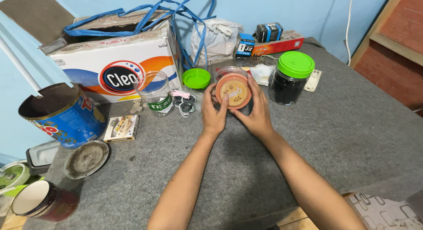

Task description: The person opens several plastic containers on a table, removes small items such as fasteners and hardware, and places them into other containers or on the table. They then close the containers and arrange them.

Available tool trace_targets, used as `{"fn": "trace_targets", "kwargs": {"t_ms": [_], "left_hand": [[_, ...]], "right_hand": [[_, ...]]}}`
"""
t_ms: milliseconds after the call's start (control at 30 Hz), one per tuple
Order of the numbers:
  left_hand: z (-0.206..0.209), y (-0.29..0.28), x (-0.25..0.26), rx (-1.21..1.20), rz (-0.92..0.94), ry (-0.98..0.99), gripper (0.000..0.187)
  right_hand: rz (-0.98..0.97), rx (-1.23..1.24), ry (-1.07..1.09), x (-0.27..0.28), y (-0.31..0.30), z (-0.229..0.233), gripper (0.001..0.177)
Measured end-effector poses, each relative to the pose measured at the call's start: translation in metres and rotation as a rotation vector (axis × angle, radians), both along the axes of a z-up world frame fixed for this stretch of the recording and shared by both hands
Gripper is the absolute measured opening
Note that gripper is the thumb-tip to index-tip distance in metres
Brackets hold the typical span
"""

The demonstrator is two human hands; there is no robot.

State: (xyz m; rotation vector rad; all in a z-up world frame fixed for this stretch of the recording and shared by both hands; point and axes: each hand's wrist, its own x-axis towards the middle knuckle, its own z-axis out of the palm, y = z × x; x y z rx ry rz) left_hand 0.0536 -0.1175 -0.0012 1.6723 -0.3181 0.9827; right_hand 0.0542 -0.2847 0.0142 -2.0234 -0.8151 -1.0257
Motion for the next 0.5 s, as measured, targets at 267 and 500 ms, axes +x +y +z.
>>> {"fn": "trace_targets", "kwargs": {"t_ms": [267, 500], "left_hand": [[-0.014, 0.005, 0.015, -0.227, -0.102, 0.023, 0.051], [-0.024, 0.013, 0.031, -0.474, -0.179, -0.083, 0.054]], "right_hand": [[-0.028, 0.042, 0.136, 0.017, 0.007, -0.023, 0.128], [0.111, 0.116, 0.401, 0.039, 0.007, -0.047, 0.131]]}}
